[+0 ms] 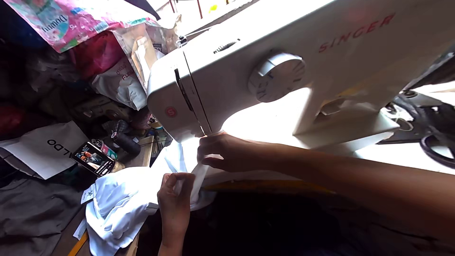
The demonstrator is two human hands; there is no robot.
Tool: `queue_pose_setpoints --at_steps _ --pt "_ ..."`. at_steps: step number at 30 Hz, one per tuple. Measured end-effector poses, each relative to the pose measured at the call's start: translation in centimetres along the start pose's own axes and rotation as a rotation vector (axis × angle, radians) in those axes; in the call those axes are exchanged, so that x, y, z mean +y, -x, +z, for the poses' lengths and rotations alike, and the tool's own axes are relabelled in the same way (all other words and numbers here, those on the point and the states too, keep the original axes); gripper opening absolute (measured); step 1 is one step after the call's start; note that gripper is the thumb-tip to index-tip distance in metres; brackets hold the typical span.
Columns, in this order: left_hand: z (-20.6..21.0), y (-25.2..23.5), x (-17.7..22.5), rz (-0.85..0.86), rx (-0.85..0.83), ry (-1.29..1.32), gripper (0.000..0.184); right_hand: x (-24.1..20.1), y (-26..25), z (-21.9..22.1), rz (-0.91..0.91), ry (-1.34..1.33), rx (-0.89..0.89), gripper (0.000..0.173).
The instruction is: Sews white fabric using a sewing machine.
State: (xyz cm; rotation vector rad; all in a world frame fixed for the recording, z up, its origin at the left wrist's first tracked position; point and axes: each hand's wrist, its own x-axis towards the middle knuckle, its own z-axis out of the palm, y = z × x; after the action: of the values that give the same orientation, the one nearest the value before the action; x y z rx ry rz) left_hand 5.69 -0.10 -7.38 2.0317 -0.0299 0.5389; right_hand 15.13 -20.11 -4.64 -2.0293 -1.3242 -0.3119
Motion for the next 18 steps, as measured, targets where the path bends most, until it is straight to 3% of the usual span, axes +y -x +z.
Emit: queue_pose_setpoints --at_steps 6,11,18 --pt "-0.1 -0.4 -0.2 -0.006 -0.063 0.011 0.006 0.2 -0.2 -0.2 0.013 -0.015 -0.042 0.012" --pt "-0.5 -0.4 0.1 -0.159 -0.172 0.146 0.016 0.0 -0.8 -0.4 0.022 -0.034 -0.093 0.013" --pt "-0.9 -0.3 0.2 -0.272 -0.256 0.207 0.007 -0.1 -1.0 -0.5 0.042 -0.079 -0.119 0.012"
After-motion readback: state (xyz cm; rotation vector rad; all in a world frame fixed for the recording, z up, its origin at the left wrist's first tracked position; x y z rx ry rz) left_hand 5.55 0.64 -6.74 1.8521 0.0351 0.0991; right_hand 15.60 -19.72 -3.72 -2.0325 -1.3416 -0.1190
